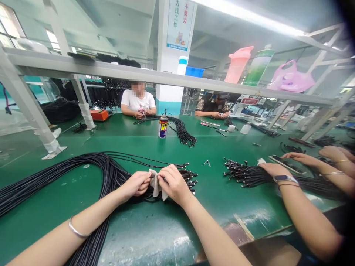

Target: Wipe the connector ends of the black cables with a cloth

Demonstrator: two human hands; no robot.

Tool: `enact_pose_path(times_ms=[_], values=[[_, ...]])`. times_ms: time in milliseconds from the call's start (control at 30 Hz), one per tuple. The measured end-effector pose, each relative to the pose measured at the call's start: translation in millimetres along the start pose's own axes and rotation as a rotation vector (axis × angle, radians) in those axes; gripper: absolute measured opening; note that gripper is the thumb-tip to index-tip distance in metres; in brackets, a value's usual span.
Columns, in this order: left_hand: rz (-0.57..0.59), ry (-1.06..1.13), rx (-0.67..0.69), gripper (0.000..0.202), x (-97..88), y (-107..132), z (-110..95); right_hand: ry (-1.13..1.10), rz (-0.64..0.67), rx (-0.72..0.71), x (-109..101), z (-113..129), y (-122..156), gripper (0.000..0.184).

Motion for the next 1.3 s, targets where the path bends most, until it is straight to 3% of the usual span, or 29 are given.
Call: enact_pose_path(times_ms=[300, 600, 733, 833, 967, 1133, 1300], values=[[0.014, -0.010, -0.016, 0.060, 3.3, -1, 0, -0.012, -0.129, 0.034, 4, -2, 3, 0.014], [0.002, -0.054, 0.017, 0.060, 1.7, -5, 6, -0.025, -0.126, 0.067, 4, -1, 3, 0.015], [-0.050, -0.083, 0.066, 0.058, 0.2, -5, 10, -0.086, -0.091, 0.144, 5, -4, 4, 0.010], [-0.157, -0.177, 0.204, 0.049, 2.6, 1, 6, -0.182, -0.089, 0.234, 8, -6, 4, 0.008], [-0.339, -0.515, 0.486, 0.030, 9.8, 13, -4, -0.384, -0.099, 0.449, 11, -8, 4, 0.006], [-0.401, -0.709, 0.600, 0.025, 11.5, 20, -2, -0.771, -0.029, 0.768, 18, -12, 5, 0.018], [-0.433, -0.776, 0.706, 0.025, 9.0, 24, 2, -0.908, 0.044, 0.837, 19, -14, 4, 0.027]])
Point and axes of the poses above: each hand's wrist, its own y-axis away from the middle knuckle, its own x-axis out of the palm, z = x × y, the point moved 2 cm from there along -y, towards the middle knuckle, and after that the axes turned 4 degrees about y, right-handed, at the moved point
